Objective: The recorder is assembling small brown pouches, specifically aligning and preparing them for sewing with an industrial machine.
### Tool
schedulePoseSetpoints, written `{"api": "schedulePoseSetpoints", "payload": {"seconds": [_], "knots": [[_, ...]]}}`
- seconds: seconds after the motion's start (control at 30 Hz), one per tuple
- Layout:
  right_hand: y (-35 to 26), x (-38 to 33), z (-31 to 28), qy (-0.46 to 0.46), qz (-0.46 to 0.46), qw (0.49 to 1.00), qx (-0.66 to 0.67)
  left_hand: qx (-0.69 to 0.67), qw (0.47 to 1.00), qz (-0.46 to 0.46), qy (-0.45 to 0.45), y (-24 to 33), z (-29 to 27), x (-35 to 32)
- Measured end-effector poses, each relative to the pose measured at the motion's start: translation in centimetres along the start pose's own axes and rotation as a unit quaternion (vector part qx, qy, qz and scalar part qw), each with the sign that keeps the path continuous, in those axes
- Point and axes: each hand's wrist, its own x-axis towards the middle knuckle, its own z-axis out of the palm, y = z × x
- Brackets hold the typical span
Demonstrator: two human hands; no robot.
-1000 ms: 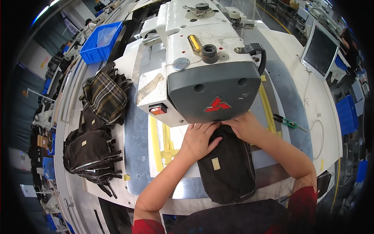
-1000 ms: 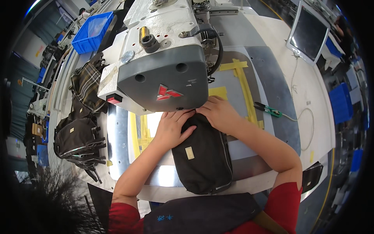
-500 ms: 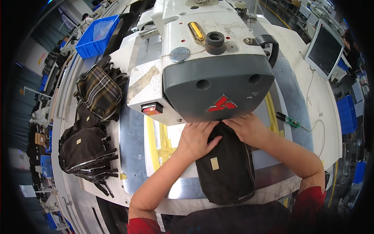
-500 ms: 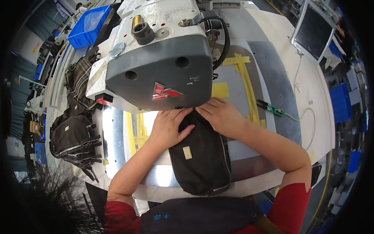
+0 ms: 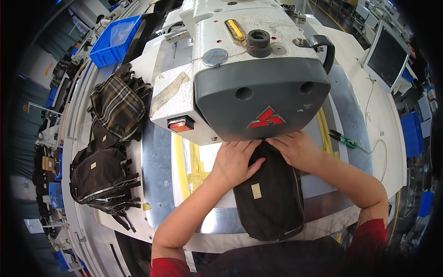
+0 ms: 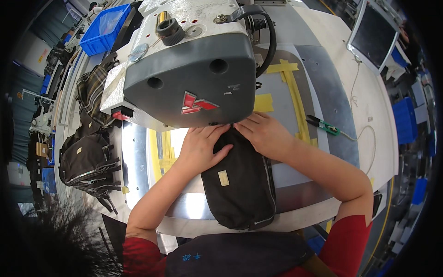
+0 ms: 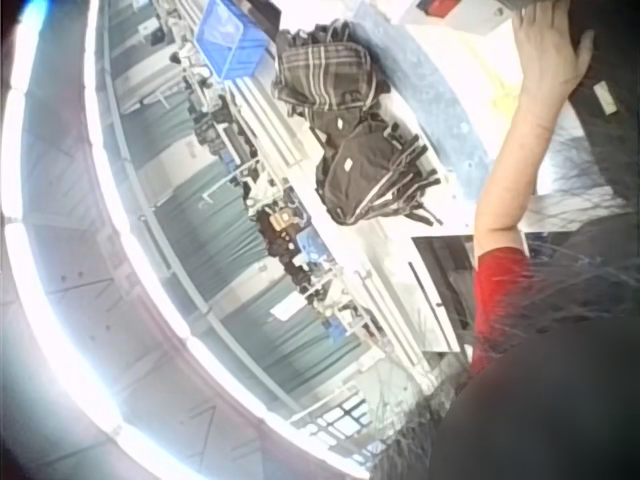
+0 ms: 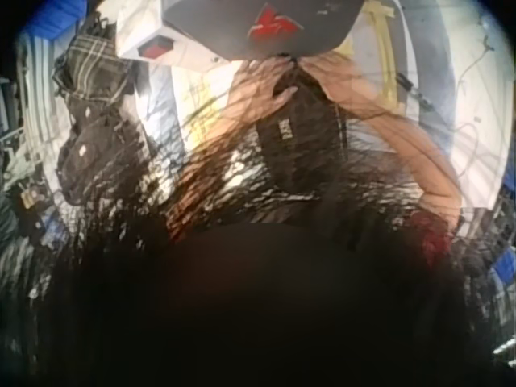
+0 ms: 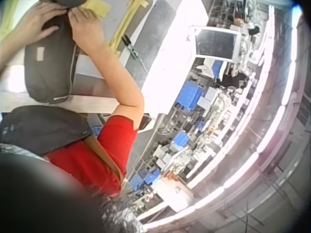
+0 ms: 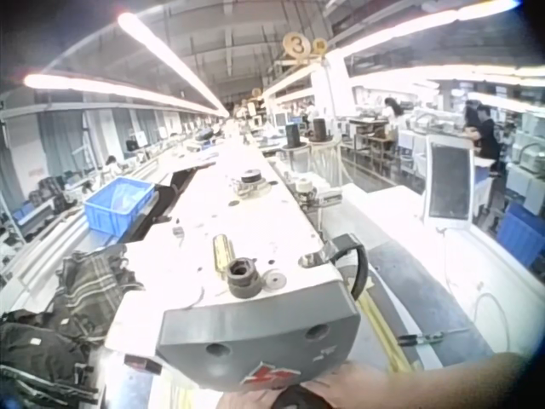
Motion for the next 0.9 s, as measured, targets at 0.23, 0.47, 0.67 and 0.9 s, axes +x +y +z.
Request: {"api": "schedulePoseSetpoints", "payload": {"seconds": [0.23, 0.47, 0.67, 0.9], "knots": [[0.1, 0.5, -0.4, -0.018, 0.015, 1.0, 0.01, 0.011, 1.0, 0.0, -0.012, -0.2, -0.2, 0.2], [0.0, 0.3, -0.1, 0.005, 0.01, 1.0, 0.004, -0.002, 1.0, -0.004, 0.007, -0.2, 0.0, 0.2], [0.7, 1.0, 0.3, 0.013, 0.02, 1.0, 0.005, -0.009, 1.0, -0.028, -0.006, -0.8, 0.1, 0.4], [0.7, 1.2, 0.1, 0.015, 0.021, 1.0, 0.002, 0.006, 1.0, -0.001, 0.029, -1.0, 0.3, 0.6]]}}
